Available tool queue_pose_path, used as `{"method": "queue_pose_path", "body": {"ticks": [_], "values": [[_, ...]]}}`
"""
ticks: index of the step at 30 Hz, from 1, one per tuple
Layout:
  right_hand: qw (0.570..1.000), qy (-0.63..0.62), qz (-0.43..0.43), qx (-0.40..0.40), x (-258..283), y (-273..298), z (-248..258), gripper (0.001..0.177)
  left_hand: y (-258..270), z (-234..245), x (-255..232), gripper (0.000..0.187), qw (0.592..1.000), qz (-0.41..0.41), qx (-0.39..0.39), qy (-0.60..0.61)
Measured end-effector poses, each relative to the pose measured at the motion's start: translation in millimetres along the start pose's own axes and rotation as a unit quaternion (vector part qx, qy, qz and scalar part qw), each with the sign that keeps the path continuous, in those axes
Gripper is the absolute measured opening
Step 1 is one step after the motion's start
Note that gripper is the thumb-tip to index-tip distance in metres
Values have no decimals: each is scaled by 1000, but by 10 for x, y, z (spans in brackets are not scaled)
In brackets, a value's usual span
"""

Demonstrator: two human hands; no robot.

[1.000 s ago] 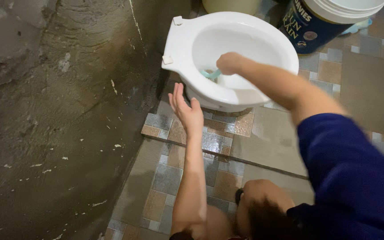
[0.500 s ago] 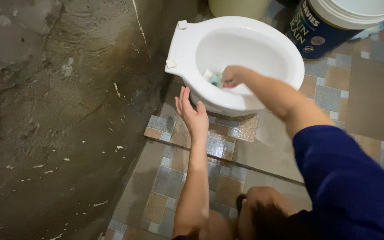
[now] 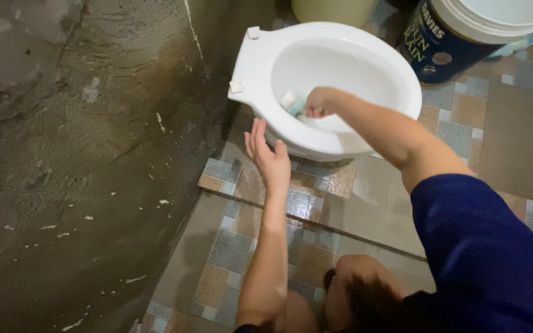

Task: The person scrubs the inside and base of a white toilet using a light blue brush. They then rinse the brush in a white bucket and continue scrubbing the base of the toilet.

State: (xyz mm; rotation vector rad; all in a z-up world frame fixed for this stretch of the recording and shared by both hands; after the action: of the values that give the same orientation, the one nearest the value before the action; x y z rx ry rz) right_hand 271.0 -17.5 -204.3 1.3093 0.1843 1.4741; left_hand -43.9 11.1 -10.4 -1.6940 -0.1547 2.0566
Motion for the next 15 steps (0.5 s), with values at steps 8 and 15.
{"method": "queue_pose_path", "body": {"ticks": [8, 15], "values": [[977, 149, 152, -27, 510, 561, 790, 17, 50, -80, -2, 63, 1000, -17, -9, 13], [607, 601, 505, -124, 548, 109, -59, 12, 41, -112, -11, 64, 1000, 0, -9, 19]]}}
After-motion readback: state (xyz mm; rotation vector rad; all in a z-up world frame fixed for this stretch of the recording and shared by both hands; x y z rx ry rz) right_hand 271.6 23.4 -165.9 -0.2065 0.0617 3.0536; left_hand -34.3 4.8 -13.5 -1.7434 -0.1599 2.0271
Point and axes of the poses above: each hand's wrist, its own y-axis away from the middle knuckle, its own z-axis out of the back of the hand, x = y × z, the point moved 6 cm from there along -y, towards the middle knuckle, and after that the axes turned 15 degrees about -x, right-handed, at the moved point
